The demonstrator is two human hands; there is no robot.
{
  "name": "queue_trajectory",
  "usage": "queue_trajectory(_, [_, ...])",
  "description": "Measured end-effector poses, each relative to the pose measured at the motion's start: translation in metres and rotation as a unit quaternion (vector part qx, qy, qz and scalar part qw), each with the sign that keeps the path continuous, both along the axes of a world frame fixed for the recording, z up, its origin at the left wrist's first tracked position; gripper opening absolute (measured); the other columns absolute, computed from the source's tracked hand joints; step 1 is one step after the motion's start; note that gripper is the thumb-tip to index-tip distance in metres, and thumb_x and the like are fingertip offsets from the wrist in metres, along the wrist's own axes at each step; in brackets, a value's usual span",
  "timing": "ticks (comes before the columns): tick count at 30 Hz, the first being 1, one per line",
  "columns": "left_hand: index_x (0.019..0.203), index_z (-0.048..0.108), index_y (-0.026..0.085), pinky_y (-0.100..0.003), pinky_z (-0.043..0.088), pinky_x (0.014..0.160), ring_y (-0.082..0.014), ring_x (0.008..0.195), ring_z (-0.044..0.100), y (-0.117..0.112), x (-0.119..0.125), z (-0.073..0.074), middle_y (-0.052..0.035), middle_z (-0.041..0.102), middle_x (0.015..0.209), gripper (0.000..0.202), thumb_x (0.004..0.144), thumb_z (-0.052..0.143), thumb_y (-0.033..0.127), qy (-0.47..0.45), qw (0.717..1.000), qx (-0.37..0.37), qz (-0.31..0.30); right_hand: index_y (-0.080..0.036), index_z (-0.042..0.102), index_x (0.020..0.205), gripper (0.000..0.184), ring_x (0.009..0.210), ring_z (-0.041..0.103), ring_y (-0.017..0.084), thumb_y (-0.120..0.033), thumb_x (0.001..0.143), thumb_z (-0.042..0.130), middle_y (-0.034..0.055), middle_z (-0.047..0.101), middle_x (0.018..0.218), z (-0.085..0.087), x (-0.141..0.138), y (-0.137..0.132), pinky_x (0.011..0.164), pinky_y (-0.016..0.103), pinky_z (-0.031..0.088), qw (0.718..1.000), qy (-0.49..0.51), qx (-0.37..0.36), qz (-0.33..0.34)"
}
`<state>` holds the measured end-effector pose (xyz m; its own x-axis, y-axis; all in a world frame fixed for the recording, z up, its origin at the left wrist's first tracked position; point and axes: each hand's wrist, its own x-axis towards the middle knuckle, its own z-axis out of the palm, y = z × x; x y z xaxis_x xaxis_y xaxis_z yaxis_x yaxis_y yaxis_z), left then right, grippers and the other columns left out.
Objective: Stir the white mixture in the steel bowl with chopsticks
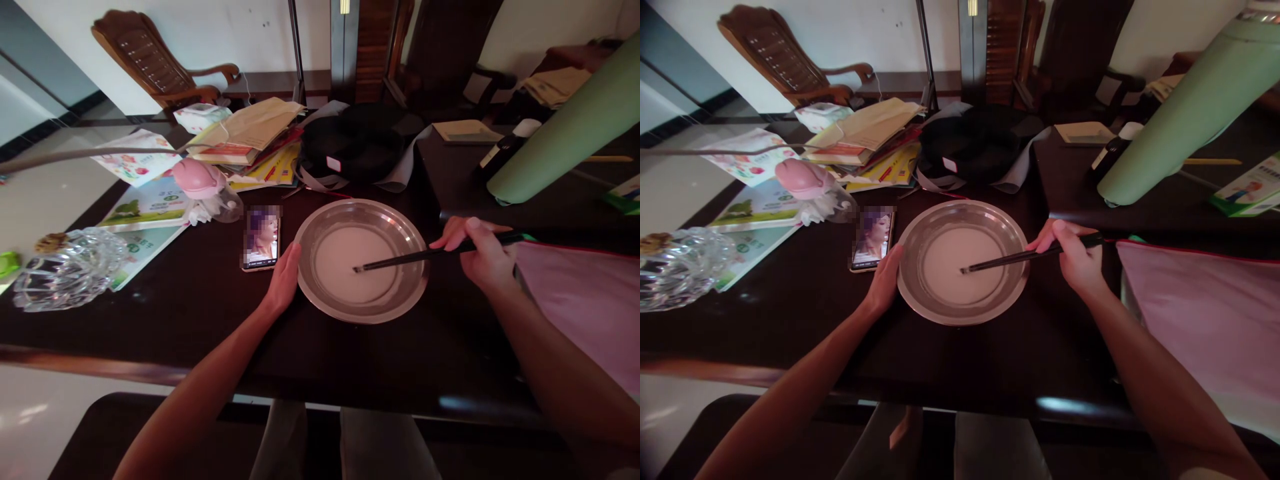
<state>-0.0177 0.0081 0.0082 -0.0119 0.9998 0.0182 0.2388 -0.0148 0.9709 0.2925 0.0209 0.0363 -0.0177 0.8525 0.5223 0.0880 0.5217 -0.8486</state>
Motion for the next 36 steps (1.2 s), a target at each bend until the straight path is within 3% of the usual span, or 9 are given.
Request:
queue_trajectory(4, [0.115,0.063,0.015,-0.038,0.044,0.099,-0.0249,0.110,0.060,0.000,0.000,0.000,-0.0082,0.069,0.116,0.048,0.094,0.036,0.048,0.005,1.000,-0.006,0.009,-0.026,0.071,0.067,0.036,0.065,0.064,0.020,-0.037,0.095,0.051,0.0022,0.070,0.065,-0.002,-0.006,-0.004,0.067,0.038,0.046,0.994,-0.065,-0.025,0.087])
queue_trajectory(8, [0.115,0.064,0.015,-0.037,0.044,0.099,-0.0247,0.110,0.059,0.000,0.000,-0.001,-0.0078,0.069,0.115,0.047,0.094,0.037,0.047,0.002,1.000,-0.005,0.010,-0.025,0.073,0.079,0.029,0.082,0.066,0.020,-0.035,0.095,0.051,0.0028,0.075,0.082,0.001,-0.010,-0.009,0.078,0.038,0.046,0.984,-0.157,-0.029,0.083])
queue_trajectory(13, [0.116,0.064,0.015,-0.037,0.043,0.100,-0.0248,0.113,0.058,0.000,0.000,0.001,-0.0081,0.069,0.117,0.047,0.095,0.036,0.046,0.002,1.000,-0.001,0.009,-0.027,0.072,0.066,0.035,0.065,0.063,0.019,-0.034,0.094,0.052,0.0020,0.071,0.068,0.001,-0.003,-0.002,0.065,0.036,0.046,0.999,-0.046,0.012,-0.009])
queue_trajectory(16, [0.117,0.063,0.015,-0.037,0.042,0.101,-0.0247,0.114,0.058,0.000,0.000,0.000,-0.0082,0.068,0.119,0.049,0.094,0.036,0.048,-0.002,1.000,-0.005,0.005,-0.027,0.070,0.059,0.040,0.054,0.059,0.019,-0.036,0.094,0.051,0.0021,0.068,0.058,-0.001,-0.002,0.001,0.057,0.036,0.043,0.999,0.003,0.023,0.026])
queue_trajectory(21, [0.117,0.063,0.016,-0.038,0.044,0.099,-0.0249,0.109,0.060,0.000,0.000,-0.002,-0.0077,0.069,0.115,0.050,0.093,0.037,0.052,-0.001,1.000,-0.007,0.010,-0.026,0.074,0.074,0.033,0.075,0.066,0.019,-0.035,0.095,0.050,0.0021,0.074,0.075,0.000,-0.012,-0.007,0.075,0.038,0.047,0.988,-0.124,-0.019,0.090])
queue_trajectory(25, [0.115,0.064,0.016,-0.037,0.044,0.099,-0.0245,0.110,0.060,0.000,0.000,-0.001,-0.0082,0.069,0.115,0.049,0.094,0.037,0.051,0.001,1.000,0.003,0.006,-0.027,0.074,0.079,0.029,0.084,0.066,0.021,-0.036,0.095,0.051,0.0025,0.074,0.082,0.003,-0.012,-0.008,0.080,0.039,0.046,0.987,-0.157,-0.016,0.037])
queue_trajectory(30, [0.114,0.063,0.015,-0.037,0.043,0.100,-0.0254,0.114,0.058,0.000,0.000,0.000,-0.0093,0.068,0.118,0.050,0.094,0.037,0.052,0.003,1.000,0.002,0.002,-0.028,0.068,0.059,0.038,0.061,0.062,0.023,-0.043,0.091,0.054,0.0038,0.068,0.061,0.001,-0.004,-0.003,0.063,0.041,0.047,0.998,-0.024,-0.007,-0.063])
queue_trajectory(33, [0.115,0.063,0.015,-0.037,0.042,0.101,-0.0252,0.115,0.057,0.000,0.000,0.000,-0.0088,0.068,0.118,0.049,0.094,0.037,0.051,0.003,1.000,-0.002,0.007,-0.029,0.067,0.056,0.041,0.055,0.059,0.022,-0.046,0.091,0.052,0.0032,0.066,0.055,-0.001,-0.005,-0.003,0.059,0.040,0.046,1.000,-0.010,-0.008,-0.013])
queue_trajectory(36, [0.115,0.063,0.015,-0.037,0.044,0.099,-0.0252,0.111,0.059,0.000,0.001,0.000,-0.0088,0.069,0.116,0.051,0.093,0.037,0.053,0.002,1.000,-0.009,0.008,-0.029,0.071,0.067,0.036,0.068,0.064,0.021,-0.039,0.094,0.050,0.0021,0.071,0.066,0.000,-0.011,-0.007,0.070,0.040,0.047,0.995,-0.086,-0.021,0.056])
